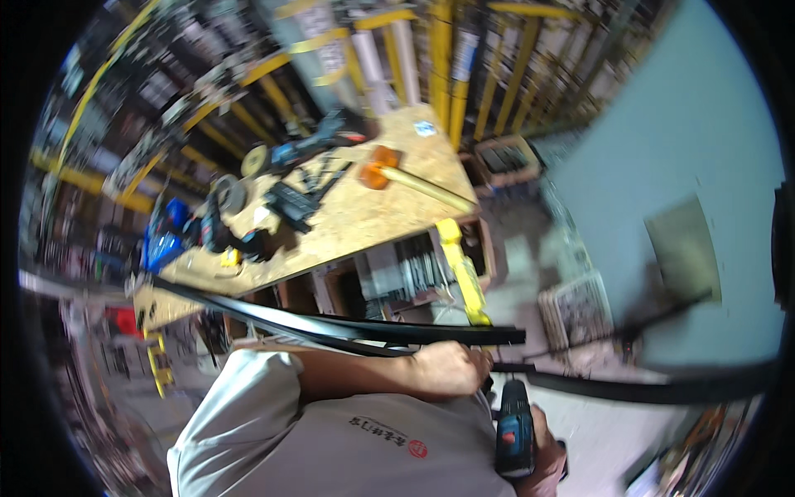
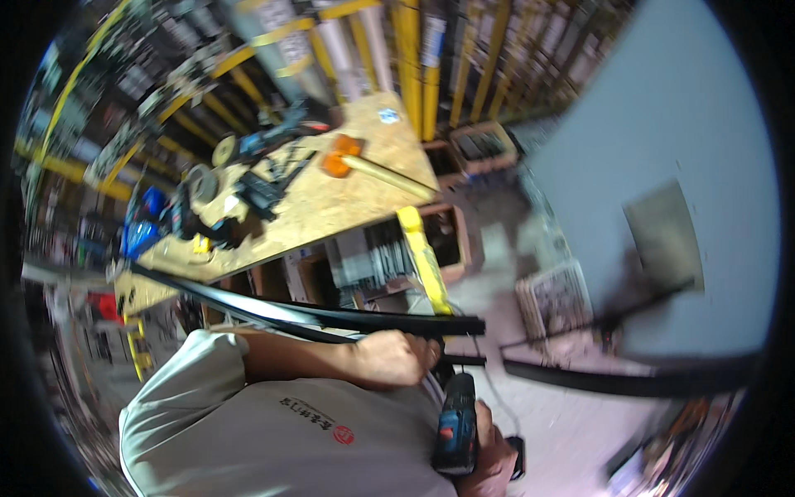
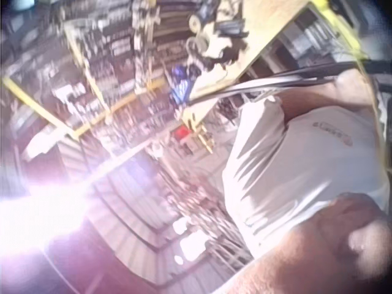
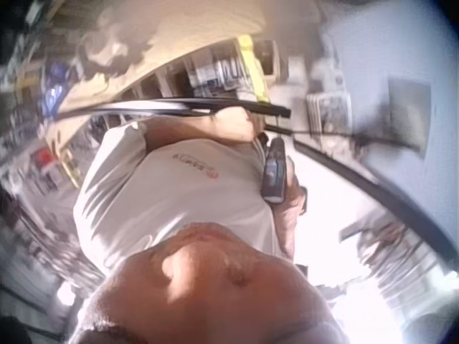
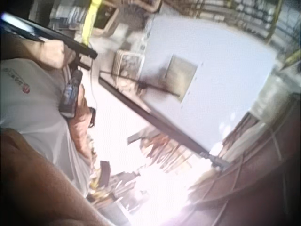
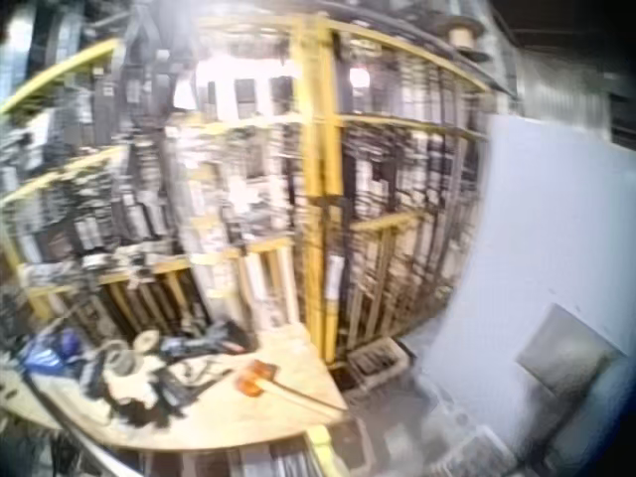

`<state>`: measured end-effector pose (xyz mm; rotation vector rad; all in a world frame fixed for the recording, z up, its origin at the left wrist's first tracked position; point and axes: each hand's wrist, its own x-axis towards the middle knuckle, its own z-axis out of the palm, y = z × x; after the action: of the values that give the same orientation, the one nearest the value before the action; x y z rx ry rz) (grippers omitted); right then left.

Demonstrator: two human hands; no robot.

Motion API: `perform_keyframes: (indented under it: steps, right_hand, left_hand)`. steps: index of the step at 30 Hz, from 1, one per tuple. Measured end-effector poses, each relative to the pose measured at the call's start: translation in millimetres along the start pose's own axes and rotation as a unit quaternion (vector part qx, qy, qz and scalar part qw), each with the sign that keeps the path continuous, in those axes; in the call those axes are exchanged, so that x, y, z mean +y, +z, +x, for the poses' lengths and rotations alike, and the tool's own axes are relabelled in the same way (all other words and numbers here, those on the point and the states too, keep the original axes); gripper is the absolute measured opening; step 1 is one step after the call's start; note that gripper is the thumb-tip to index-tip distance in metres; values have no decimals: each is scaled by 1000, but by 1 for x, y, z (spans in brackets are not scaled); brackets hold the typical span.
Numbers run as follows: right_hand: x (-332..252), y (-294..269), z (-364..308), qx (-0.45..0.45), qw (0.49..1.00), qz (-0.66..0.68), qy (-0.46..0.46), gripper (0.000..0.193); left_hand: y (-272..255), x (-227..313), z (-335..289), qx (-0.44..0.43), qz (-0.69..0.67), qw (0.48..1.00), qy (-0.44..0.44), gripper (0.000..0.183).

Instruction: The person holds a long black metal frame, then picks up a cordless drill to drill several holes into a smaller metal piece attached to the frame.

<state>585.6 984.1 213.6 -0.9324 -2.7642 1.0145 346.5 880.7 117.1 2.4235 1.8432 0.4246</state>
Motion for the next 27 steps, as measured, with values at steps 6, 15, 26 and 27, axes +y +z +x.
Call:
perform_keyframes:
  steps: [6, 15, 26, 27]
  right_hand:
    - [-9, 11, 30, 10, 999, -28, -18, 64]
    - [-6, 16, 47, 35, 998, -31, -44, 67]
    - [-12, -1, -7, 153, 982, 106, 35, 70]
    - [-18, -2, -10, 159, 974, 154, 48, 70]
  left_hand:
    - [24, -7, -13, 43, 5, 999, -4, 45]
    - [42, -35, -44, 90, -14, 993, -79, 24]
    - [46, -69, -64, -61, -111, 991, -41, 23]
    - [16, -83, -71, -59, -145, 987, -38, 23]
